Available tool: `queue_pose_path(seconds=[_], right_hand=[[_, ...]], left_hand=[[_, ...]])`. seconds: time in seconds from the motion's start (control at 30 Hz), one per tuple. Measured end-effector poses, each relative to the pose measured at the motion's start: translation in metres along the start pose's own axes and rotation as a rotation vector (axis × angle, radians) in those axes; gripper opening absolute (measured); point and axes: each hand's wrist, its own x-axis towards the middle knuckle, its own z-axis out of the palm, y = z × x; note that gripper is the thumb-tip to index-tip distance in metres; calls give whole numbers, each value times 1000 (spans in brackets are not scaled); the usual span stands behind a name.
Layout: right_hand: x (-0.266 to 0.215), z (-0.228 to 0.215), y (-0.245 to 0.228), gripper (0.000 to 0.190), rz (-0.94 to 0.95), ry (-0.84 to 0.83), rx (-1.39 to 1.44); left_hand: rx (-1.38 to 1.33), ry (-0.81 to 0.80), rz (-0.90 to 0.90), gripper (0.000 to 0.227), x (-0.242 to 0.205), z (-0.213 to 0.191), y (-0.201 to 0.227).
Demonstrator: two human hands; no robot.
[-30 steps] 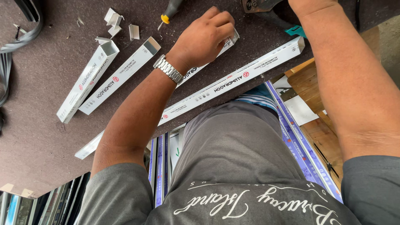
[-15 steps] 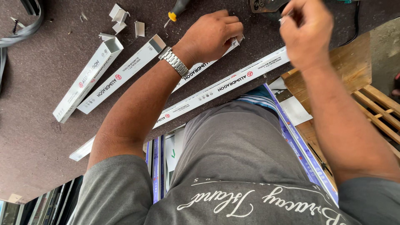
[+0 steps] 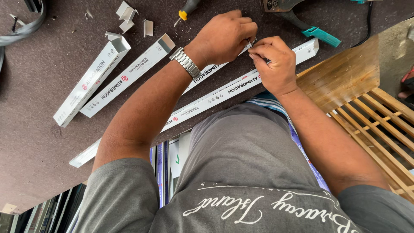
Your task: The person assembles aluminum profiles by drilling holes and inserting screws. They use a yellow power drill to secure the metal pieces together and a rivet gun to fasten additional components. The person also uses pliers to adjust parts of the assembly.
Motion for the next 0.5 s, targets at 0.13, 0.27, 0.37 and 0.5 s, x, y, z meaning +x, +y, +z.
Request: queue_pose_path(seconds=[0.13,0.27,0.37,0.5], right_hand=[[-6,7,-2,9,-5,-5,-16],[-22,17,-17,7,-143,-27,-91],[-23,22,-19,10,-118,7,-36],[-15,12,-11,10,-68,67,-35]], left_hand=[[0,21,40,6,0,1,-2],[-8,25,31,8,-2,3,-1],[-27,12,36,7,-2,5,-2],[-37,40,47,9,-4,7,-4]])
